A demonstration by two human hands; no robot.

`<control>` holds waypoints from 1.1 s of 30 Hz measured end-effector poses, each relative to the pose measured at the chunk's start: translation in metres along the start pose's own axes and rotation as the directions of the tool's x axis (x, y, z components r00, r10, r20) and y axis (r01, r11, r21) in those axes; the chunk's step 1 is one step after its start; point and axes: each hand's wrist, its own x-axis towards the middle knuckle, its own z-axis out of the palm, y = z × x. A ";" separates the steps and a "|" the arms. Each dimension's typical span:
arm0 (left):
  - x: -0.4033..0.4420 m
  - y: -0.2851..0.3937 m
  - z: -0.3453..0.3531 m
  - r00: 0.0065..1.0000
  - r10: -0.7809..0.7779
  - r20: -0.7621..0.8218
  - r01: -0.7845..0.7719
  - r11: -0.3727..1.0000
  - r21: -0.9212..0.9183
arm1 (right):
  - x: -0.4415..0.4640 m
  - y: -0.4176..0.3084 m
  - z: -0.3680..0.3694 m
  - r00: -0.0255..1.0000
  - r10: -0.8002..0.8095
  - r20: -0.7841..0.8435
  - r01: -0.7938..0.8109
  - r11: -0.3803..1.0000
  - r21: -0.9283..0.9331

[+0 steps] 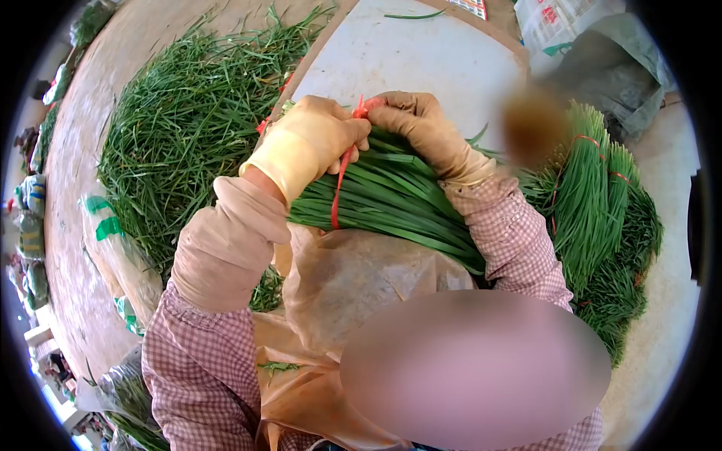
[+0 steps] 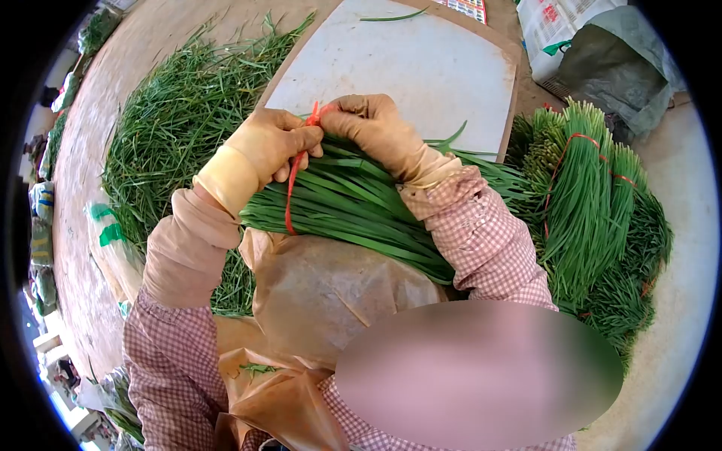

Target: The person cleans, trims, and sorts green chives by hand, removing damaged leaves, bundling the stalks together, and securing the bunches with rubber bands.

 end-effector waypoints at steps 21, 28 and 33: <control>-0.030 -0.040 0.003 0.698 0.710 0.093 -0.530 0.424 0.734 | 0.020 -0.034 0.019 0.824 -0.566 0.008 0.428 0.614 -0.663; -0.005 -0.050 0.029 0.715 0.678 -0.169 -0.396 0.592 0.702 | -0.063 -0.055 0.087 0.963 -0.236 -0.131 0.215 0.964 -0.157; -0.004 -0.047 0.039 0.643 0.658 -0.392 -0.184 0.629 0.755 | -0.119 0.019 0.074 0.936 0.181 -0.302 -0.099 0.959 0.267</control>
